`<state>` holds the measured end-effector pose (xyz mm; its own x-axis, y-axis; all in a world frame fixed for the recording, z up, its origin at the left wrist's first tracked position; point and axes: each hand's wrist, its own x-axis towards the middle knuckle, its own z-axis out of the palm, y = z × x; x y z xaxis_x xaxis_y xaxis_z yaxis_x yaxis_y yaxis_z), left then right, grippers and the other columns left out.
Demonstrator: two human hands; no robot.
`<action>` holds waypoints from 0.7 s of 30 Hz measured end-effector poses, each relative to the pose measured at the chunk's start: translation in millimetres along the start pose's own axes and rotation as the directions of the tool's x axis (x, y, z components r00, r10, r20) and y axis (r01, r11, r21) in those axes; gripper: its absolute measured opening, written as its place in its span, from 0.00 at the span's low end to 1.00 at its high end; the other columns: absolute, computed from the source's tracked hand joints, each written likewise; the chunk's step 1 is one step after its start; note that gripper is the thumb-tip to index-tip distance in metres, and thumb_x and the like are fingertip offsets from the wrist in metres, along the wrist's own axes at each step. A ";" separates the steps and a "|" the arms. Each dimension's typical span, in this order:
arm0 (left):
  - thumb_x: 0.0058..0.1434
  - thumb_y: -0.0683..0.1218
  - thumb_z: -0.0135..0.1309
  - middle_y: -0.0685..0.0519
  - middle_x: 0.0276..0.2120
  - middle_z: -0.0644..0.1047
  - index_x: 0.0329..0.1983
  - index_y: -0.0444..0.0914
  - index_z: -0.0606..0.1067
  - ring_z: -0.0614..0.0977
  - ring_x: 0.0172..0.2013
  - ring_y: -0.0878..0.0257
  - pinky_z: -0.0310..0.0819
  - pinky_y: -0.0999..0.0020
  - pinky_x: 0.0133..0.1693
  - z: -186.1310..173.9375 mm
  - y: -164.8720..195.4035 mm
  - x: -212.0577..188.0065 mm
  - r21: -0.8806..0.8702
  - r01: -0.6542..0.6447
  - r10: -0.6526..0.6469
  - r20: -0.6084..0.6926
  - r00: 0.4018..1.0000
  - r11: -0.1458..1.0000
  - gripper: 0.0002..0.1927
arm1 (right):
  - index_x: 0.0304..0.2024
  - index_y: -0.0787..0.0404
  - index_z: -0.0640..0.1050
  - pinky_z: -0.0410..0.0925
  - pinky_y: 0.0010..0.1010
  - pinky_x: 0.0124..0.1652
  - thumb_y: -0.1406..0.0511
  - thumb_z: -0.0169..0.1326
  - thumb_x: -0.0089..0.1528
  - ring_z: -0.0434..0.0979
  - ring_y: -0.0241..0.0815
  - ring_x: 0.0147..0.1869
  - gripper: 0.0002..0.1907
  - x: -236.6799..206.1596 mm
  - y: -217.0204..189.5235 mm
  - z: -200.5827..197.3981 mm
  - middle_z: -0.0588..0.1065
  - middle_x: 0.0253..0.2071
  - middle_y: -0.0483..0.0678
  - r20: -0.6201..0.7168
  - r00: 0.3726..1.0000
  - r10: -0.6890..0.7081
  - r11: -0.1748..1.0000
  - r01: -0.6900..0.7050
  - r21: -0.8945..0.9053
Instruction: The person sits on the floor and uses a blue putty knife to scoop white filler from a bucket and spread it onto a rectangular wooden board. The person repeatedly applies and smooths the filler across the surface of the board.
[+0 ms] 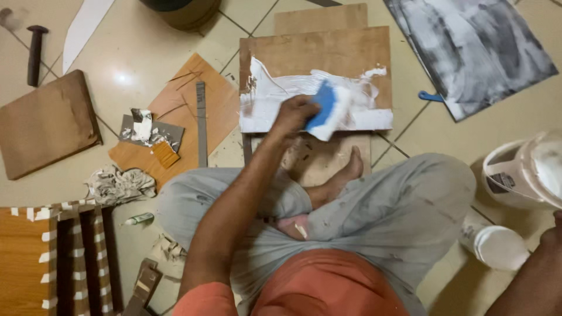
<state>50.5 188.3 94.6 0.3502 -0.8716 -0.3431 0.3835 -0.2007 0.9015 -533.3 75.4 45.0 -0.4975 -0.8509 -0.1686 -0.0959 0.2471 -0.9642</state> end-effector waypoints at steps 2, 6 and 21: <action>0.59 0.38 0.58 0.51 0.30 0.81 0.41 0.30 0.80 0.80 0.28 0.64 0.77 0.68 0.31 -46.9 -7.8 33.6 0.082 0.048 -0.034 -0.162 0.986 0.995 0.09 | 0.47 0.60 0.73 0.70 0.30 0.49 0.64 0.53 0.72 0.71 0.40 0.49 0.06 9.5 17.4 16.6 0.70 0.44 0.44 -0.012 0.999 0.034 0.997 -0.034 -0.070; 0.58 0.38 0.59 0.45 0.28 0.82 0.35 0.33 0.80 0.82 0.26 0.58 0.76 0.65 0.30 -97.4 7.6 99.7 0.745 -0.185 0.504 -0.227 0.833 0.641 0.03 | 0.48 0.61 0.74 0.70 0.31 0.49 0.64 0.54 0.72 0.72 0.41 0.49 0.07 6.5 36.5 35.3 0.71 0.44 0.46 -0.043 0.995 0.089 0.974 -0.096 -0.205; 0.59 0.40 0.53 0.40 0.30 0.81 0.27 0.37 0.80 0.84 0.30 0.45 0.80 0.51 0.32 -41.0 -24.2 186.8 0.998 0.013 0.644 -0.049 0.763 0.061 0.08 | 0.53 0.62 0.76 0.70 0.33 0.51 0.63 0.57 0.69 0.74 0.45 0.51 0.12 -23.6 88.3 18.1 0.73 0.46 0.50 -0.131 0.977 0.169 0.853 -0.212 -0.477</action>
<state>141.7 48.7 -2.1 0.5564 -0.7725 0.3060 -0.8250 -0.4699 0.3139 -514.4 109.0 -39.9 -0.6150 -0.7288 -0.3011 -0.3878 0.6121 -0.6892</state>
